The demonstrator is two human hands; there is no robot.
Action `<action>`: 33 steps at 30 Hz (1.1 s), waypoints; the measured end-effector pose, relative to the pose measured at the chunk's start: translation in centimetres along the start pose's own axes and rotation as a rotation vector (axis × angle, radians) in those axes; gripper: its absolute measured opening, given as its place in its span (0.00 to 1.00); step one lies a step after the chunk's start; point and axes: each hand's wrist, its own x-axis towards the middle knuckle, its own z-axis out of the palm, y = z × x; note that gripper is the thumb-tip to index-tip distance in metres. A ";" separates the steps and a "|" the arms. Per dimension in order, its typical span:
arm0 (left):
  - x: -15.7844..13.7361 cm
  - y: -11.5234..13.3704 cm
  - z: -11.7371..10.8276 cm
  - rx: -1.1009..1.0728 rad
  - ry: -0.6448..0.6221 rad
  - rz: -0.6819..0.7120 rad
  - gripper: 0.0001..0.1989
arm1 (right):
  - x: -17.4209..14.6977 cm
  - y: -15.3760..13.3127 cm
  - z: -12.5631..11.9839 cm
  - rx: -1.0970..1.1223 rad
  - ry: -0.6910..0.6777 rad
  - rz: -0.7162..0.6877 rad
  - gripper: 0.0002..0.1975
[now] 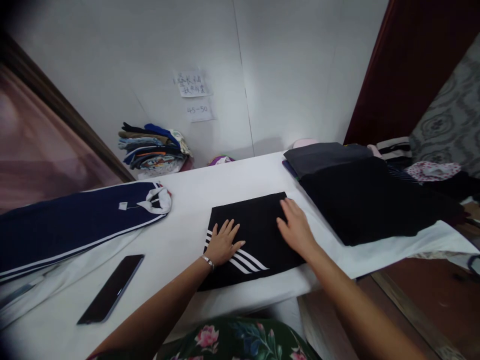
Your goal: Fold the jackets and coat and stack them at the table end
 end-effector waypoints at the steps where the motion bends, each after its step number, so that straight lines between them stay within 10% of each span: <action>1: 0.0 0.1 0.5 0.012 0.028 0.004 0.32 | -0.2 -1.5 0.6 -0.080 -0.043 -0.145 0.29; 6: -0.4 0.4 1.1 0.037 0.127 0.024 0.31 | 1.3 -4.5 3.4 -0.340 -0.195 -0.366 0.31; 12: -0.6 0.4 1.5 -0.021 0.143 0.026 0.31 | 4.6 3.9 5.4 -0.652 -0.427 -0.072 0.35; 33: -1.2 -4.1 1.6 -0.104 0.014 -0.237 0.30 | 7.5 2.6 4.9 -0.494 -0.439 0.084 0.38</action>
